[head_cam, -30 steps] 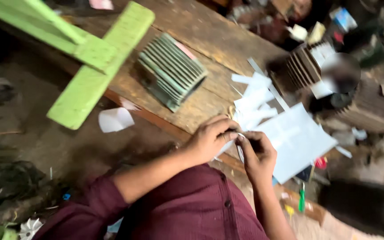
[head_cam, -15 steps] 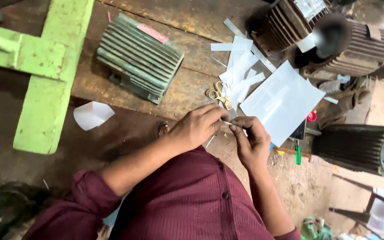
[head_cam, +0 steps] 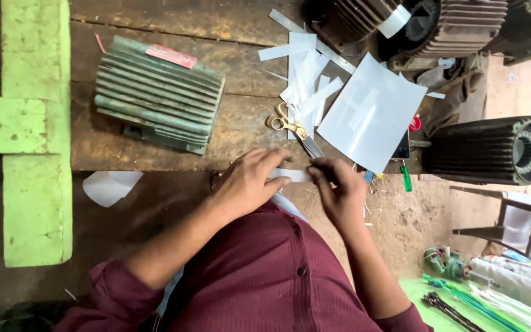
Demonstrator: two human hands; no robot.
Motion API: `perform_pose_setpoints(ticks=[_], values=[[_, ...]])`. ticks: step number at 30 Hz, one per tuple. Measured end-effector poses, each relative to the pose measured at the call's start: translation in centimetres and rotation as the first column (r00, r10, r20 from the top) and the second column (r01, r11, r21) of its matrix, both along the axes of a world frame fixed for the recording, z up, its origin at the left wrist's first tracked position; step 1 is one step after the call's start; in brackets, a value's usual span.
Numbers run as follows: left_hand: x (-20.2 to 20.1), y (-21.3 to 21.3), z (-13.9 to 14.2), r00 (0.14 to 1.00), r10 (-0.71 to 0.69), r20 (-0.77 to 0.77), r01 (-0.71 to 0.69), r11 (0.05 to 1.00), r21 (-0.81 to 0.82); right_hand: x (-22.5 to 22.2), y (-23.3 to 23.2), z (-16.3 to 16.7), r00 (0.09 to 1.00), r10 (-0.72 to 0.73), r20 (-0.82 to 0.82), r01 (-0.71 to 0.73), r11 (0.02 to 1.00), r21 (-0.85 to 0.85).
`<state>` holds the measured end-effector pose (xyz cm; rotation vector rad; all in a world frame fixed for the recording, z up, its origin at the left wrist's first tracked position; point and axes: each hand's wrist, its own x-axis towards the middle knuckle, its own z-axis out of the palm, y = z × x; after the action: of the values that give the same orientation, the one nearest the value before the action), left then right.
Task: The person cuts a white flexible insulation sheet into narrow strips using scissors, then picks up the cut strips one at a time and works them into the slots of green electric motor stator housings on the workbench, pressing each strip into place by hand.
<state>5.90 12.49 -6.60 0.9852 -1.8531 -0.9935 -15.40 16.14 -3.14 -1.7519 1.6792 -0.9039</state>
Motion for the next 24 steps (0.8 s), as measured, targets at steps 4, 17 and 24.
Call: perform_pose_setpoints(ticks=[4,17,24], values=[[-1.3,-0.5,-0.7,0.992,0.024,-0.121,-0.014,0.997,0.077,1.3,-0.1,0.5,1.000,0.012,-0.027,-0.013,1.000,-0.009],[-2.9,-0.6,-2.4,0.966,0.131,-0.225,-0.094,0.982,0.166,1.2,-1.2,2.2,0.978,0.151,-0.143,-0.167,0.980,-0.107],[-5.2,-1.0,-5.0,0.795,0.178,-0.579,0.170,0.852,0.496,-0.2,-2.9,-1.6,0.941,-0.068,0.332,-0.001,0.979,0.204]])
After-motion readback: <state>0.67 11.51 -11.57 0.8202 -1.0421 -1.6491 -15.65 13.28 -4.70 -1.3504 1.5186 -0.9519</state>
